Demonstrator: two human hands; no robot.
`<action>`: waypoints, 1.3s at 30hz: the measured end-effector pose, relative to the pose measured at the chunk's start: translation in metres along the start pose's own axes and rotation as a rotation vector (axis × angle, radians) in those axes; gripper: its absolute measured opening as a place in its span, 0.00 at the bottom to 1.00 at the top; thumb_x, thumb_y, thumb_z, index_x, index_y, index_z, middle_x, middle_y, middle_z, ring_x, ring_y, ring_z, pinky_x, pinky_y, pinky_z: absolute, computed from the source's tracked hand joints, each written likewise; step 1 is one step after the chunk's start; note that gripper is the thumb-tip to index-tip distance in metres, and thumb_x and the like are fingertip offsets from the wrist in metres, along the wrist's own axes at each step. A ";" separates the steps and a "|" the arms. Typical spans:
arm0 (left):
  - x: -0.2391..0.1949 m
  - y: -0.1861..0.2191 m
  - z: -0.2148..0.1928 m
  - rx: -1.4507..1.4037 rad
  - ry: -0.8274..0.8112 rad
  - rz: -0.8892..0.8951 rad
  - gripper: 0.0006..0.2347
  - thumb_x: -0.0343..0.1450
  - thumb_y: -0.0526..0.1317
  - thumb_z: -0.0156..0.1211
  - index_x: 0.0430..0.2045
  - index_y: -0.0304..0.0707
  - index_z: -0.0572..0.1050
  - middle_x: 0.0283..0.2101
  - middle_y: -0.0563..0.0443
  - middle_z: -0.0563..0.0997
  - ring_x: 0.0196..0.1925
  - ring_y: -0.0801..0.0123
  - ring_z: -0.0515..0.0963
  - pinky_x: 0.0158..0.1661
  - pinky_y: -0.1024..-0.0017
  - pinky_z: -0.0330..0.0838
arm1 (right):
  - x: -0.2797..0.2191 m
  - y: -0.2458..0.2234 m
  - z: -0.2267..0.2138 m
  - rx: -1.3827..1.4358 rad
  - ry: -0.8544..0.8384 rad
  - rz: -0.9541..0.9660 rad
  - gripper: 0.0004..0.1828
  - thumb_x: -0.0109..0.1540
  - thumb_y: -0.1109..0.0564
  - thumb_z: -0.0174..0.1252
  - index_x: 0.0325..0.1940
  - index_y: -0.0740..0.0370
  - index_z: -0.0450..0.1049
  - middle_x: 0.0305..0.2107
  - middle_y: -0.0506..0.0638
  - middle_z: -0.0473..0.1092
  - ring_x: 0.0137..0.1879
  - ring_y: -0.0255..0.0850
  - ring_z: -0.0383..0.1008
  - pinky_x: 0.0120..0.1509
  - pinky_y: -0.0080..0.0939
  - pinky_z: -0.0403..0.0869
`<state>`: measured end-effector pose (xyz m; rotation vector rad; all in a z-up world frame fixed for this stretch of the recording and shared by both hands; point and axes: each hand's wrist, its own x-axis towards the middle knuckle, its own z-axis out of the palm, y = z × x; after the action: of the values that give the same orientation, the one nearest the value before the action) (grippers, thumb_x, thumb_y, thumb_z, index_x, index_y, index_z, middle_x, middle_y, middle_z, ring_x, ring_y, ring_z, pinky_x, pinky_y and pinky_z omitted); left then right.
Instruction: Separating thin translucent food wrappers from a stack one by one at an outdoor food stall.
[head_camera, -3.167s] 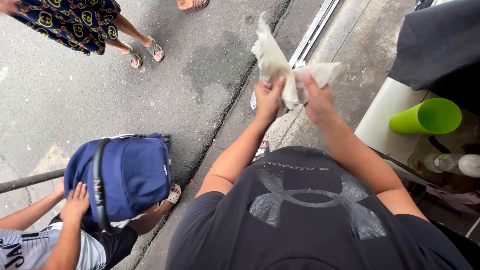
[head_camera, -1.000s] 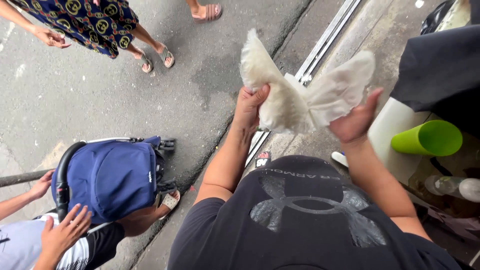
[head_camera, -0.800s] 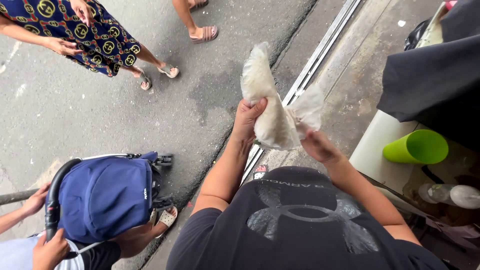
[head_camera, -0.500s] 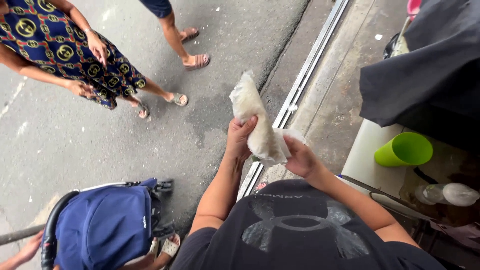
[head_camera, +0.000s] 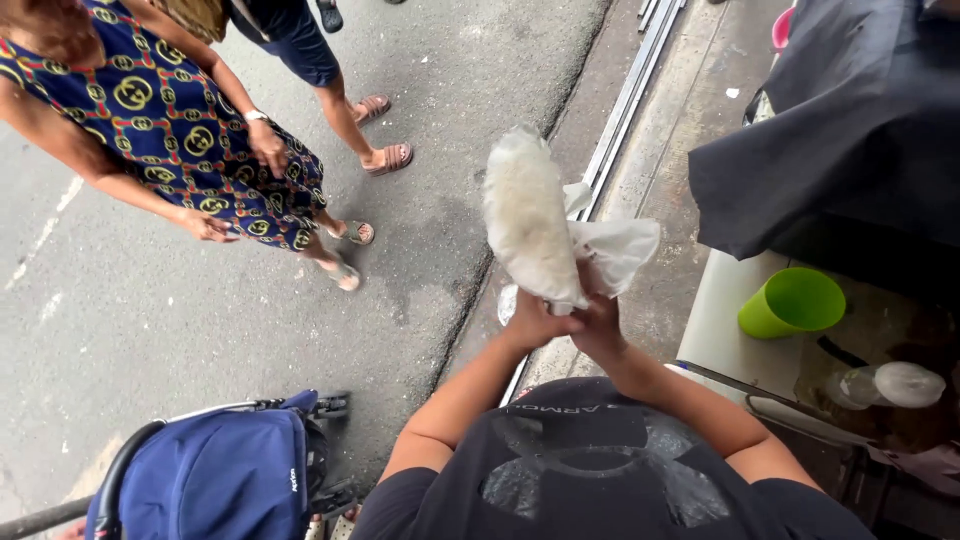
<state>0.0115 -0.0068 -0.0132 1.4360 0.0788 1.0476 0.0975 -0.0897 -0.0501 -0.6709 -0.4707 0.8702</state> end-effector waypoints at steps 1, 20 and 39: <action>-0.004 -0.003 0.005 0.001 -0.007 -0.003 0.39 0.49 0.42 0.86 0.51 0.16 0.73 0.51 0.31 0.80 0.54 0.51 0.77 0.60 0.45 0.65 | 0.001 0.004 0.001 0.004 0.005 -0.004 0.29 0.63 0.57 0.58 0.69 0.63 0.65 0.59 0.54 0.72 0.63 0.41 0.72 0.72 0.49 0.68; 0.010 -0.002 0.014 -0.017 0.617 -0.038 0.13 0.77 0.39 0.55 0.54 0.33 0.75 0.46 0.42 0.83 0.47 0.61 0.82 0.50 0.55 0.76 | 0.009 -0.018 0.029 -0.487 0.234 -0.233 0.20 0.69 0.60 0.57 0.66 0.62 0.69 0.56 0.49 0.72 0.61 0.34 0.68 0.73 0.51 0.67; -0.002 -0.021 0.032 -0.411 0.921 -0.652 0.16 0.68 0.25 0.68 0.49 0.35 0.77 0.40 0.43 0.85 0.37 0.58 0.86 0.40 0.61 0.82 | 0.008 -0.023 0.000 -1.131 0.059 -0.155 0.13 0.60 0.57 0.71 0.38 0.69 0.77 0.28 0.63 0.75 0.39 0.56 0.80 0.48 0.58 0.73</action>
<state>0.0409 -0.0278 -0.0251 0.4060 0.8803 1.0046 0.1140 -0.0933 -0.0331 -1.6561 -0.9557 0.3684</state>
